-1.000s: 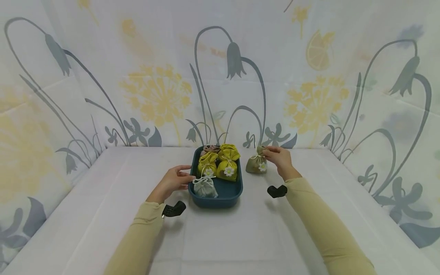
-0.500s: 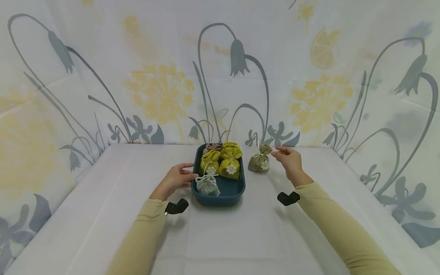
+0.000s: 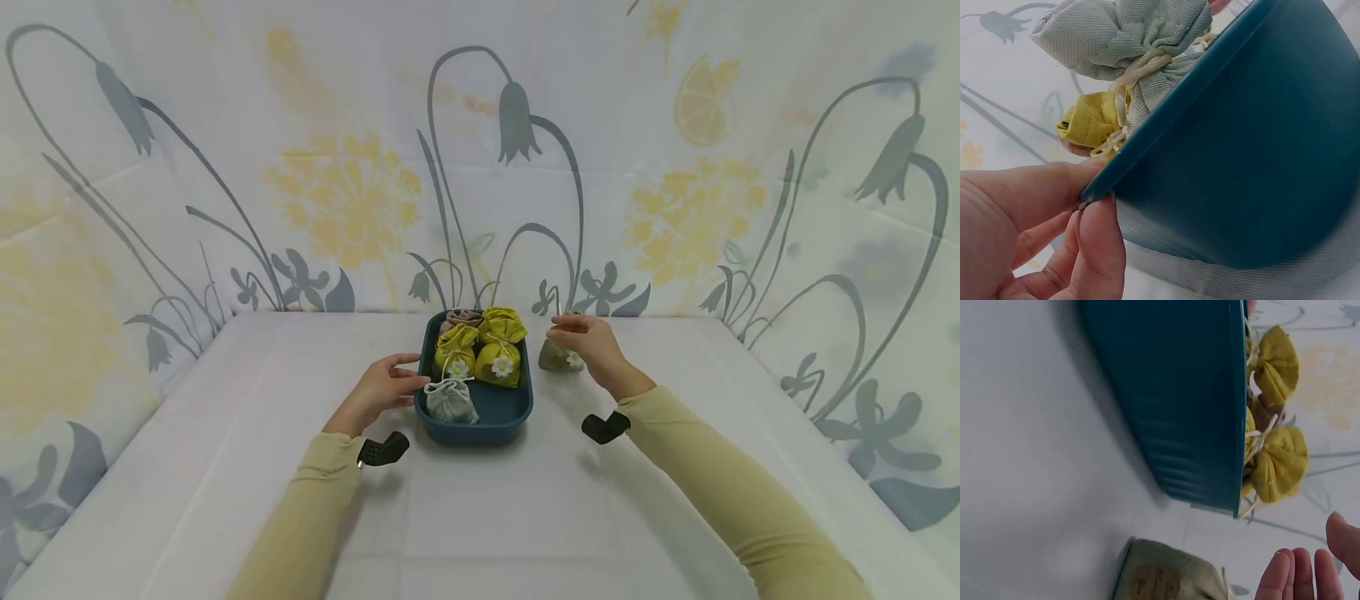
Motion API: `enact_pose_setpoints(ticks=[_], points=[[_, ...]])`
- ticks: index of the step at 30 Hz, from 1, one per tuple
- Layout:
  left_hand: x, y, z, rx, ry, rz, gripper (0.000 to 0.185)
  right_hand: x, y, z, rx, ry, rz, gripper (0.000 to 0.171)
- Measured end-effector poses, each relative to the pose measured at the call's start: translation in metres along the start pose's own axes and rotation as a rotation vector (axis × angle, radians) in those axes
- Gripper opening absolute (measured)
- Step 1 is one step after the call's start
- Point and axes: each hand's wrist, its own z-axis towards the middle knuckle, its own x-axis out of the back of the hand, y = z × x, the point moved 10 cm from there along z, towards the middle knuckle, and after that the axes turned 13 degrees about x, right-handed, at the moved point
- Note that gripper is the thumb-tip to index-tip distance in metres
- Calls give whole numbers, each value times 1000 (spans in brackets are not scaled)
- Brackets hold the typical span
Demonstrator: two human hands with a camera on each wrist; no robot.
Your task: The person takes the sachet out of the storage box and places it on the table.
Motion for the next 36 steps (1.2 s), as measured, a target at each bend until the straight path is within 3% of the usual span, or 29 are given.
enact_pose_setpoints(ticks=[12, 19, 28, 31, 36], points=[[-1, -1, 0, 3, 4, -8, 56, -34, 6, 14, -53, -121, -94, 40], [0, 2, 0, -19, 4, 4, 57, -38, 12, 21, -118, -96, -91, 40], [-4, -9, 2, -27, 1, 12, 56, -40, 35, 15, -214, -48, 8, 35], [-4, -8, 1, -33, 6, 7, 55, -40, 36, 15, -211, -44, 29, 33], [-1, -1, -1, -47, 13, 2, 55, -49, 22, 16, -139, -140, -37, 38]])
